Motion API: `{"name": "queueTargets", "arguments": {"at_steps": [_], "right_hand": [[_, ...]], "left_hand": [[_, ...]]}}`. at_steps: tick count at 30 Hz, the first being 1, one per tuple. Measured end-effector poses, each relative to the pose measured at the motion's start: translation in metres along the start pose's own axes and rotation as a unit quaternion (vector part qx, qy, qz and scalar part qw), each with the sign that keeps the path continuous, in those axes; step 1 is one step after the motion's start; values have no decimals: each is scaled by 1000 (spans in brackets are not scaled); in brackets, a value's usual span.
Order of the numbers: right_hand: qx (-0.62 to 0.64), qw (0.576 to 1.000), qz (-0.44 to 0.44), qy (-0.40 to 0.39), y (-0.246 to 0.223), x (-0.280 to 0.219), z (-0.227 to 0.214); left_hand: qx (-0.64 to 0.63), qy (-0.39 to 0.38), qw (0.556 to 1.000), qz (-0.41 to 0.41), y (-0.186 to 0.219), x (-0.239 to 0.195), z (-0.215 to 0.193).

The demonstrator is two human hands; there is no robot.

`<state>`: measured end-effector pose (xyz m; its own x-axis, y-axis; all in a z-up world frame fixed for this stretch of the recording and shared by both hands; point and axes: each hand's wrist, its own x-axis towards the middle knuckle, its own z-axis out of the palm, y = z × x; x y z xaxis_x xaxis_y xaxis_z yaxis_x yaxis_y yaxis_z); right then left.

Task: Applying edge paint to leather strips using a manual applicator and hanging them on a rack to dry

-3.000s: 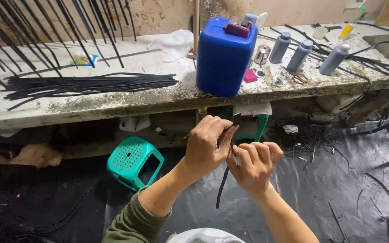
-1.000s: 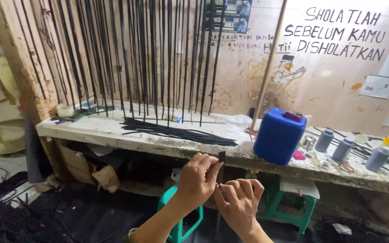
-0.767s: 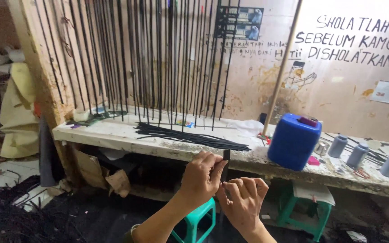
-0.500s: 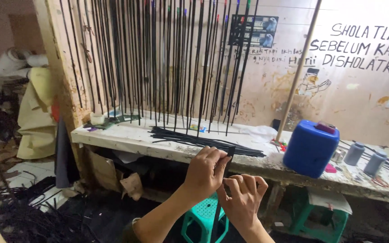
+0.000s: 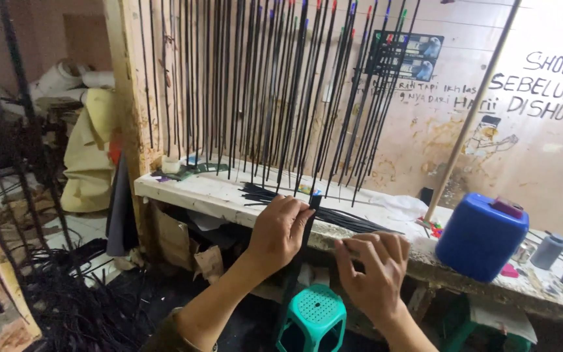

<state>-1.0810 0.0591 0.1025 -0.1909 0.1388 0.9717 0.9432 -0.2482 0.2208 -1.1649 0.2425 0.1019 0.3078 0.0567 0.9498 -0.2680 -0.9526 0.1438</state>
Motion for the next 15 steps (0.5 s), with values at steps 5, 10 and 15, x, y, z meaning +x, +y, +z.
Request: {"name": "queueTargets", "arguments": {"at_steps": [5, 10, 15], "right_hand": [[21, 998, -57, 17, 6, 34, 12], [33, 995, -79, 52, 8, 64, 42], [63, 991, -100, 66, -19, 125, 64]], "left_hand": [[35, 16, 999, -1, -28, 9, -32], [14, 61, 998, 29, -48, 25, -60], [-28, 110, 990, 85, -77, 52, -79]]}}
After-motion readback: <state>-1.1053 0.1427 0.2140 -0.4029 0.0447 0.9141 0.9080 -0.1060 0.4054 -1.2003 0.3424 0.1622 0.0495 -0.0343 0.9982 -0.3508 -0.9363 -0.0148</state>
